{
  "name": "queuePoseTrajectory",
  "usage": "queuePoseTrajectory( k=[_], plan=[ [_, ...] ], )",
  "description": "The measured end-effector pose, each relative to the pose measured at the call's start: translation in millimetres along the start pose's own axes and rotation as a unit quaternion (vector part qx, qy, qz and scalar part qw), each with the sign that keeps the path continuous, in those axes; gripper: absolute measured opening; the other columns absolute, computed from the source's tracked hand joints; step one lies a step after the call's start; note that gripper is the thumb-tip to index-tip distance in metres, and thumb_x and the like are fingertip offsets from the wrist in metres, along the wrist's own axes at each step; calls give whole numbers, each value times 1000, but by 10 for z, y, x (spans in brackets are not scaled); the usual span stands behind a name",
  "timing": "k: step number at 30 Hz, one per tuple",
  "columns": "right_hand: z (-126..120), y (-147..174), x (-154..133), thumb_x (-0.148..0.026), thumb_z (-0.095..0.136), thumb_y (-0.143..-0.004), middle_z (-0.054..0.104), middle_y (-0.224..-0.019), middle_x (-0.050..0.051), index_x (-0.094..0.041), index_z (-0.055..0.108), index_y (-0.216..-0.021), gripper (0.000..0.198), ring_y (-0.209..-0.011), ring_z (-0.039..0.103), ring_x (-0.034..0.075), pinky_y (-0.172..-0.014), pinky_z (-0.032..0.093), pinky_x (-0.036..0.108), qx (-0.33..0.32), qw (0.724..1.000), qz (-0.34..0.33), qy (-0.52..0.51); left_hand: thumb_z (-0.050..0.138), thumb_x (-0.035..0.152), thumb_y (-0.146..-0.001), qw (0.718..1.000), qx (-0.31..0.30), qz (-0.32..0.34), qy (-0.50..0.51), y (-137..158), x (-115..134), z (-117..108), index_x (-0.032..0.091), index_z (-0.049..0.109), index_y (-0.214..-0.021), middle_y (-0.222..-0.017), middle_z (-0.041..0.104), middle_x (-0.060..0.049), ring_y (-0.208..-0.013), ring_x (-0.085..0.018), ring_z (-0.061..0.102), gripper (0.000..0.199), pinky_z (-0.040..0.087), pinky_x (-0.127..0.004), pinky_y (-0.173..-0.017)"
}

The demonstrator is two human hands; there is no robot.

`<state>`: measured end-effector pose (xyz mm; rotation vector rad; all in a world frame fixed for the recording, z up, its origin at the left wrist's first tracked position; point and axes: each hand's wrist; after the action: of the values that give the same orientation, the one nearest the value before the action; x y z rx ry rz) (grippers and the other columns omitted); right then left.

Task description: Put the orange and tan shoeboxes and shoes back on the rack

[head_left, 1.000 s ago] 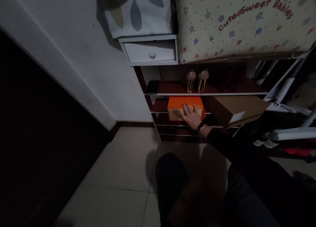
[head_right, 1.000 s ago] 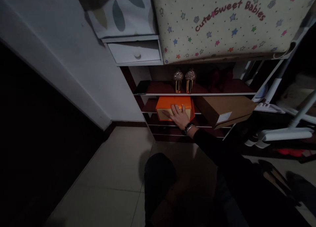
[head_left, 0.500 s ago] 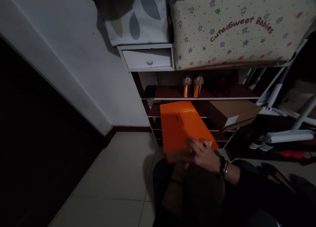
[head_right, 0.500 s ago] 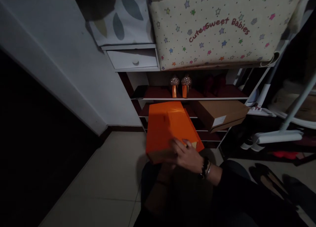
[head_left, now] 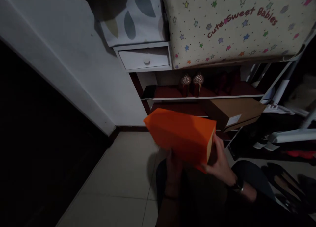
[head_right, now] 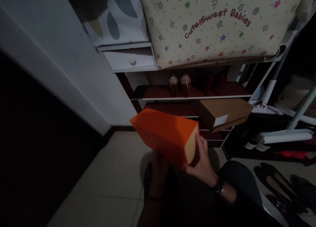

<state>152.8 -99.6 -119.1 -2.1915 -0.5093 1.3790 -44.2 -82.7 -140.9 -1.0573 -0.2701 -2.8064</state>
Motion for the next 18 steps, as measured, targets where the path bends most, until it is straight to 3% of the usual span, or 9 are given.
queuePoseTrajectory(
  k=[2,5,8,11,13,14,16,18],
  plan=[
    [119,-179,87,-52,88,-78,37,-170,16,-30,21,-175,120,-155,41,38,-126,40,61,31,988,105,-111,83,47,-87,998,25,53,-4,-15,40,53,32,54,-156,-159,59,-9,-143,-29,60,76,51,-43,-119],
    [299,-461,152,-55,86,-81,47,-168,12,-31,32,-171,107,-150,51,34,-122,48,55,78,920,245,-297,88,39,-81,993,31,98,-52,-106,89,206,42,29,-169,-173,43,-5,-153,-28,51,105,51,-41,-120],
    [474,-699,192,-60,82,-83,58,-160,9,-31,53,-155,84,-144,59,33,-116,54,54,91,852,314,-409,90,40,-79,987,38,110,-112,-258,123,385,34,15,-175,-180,29,-7,-162,-29,37,121,43,-38,-126],
    [629,-872,239,-70,75,-84,57,-162,7,-31,60,-144,73,-147,57,31,-118,51,57,65,827,349,-436,88,43,-81,982,3,119,-146,-484,162,542,27,10,-176,-181,26,-7,-165,-27,31,124,35,-36,-131],
    [672,-957,252,-68,76,-82,56,-163,10,-29,62,-141,72,-149,55,31,-123,45,59,25,849,360,-387,86,44,-82,978,-25,119,-168,-665,201,601,25,14,-176,-180,26,-8,-165,-27,30,120,33,-38,-133],
    [658,-999,245,-64,77,-82,57,-161,12,-28,64,-140,70,-149,55,32,-125,43,59,-6,876,342,-342,85,46,-83,975,-35,114,-185,-750,225,602,23,17,-175,-180,27,-8,-165,-28,30,117,32,-39,-133],
    [537,-1107,199,-53,73,-88,59,-159,14,-25,66,-142,61,-149,55,33,-128,38,59,-62,946,232,-218,83,51,-86,967,-59,111,-223,-868,276,518,21,24,-174,-180,28,-10,-166,-28,29,110,29,-39,-134],
    [287,-1297,121,-42,60,-97,57,-161,14,-23,64,-147,54,-154,49,32,-131,34,59,-66,994,59,-60,80,56,-88,954,-69,124,-262,-865,322,294,22,27,-172,-180,27,-11,-167,-28,27,105,28,-39,-135]
  ],
)
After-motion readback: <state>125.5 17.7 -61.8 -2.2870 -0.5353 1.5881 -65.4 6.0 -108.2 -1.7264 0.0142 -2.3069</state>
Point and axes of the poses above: each hand's wrist, its own y-axis away from the middle knuckle, its own z-axis out of the palm, x = y × z
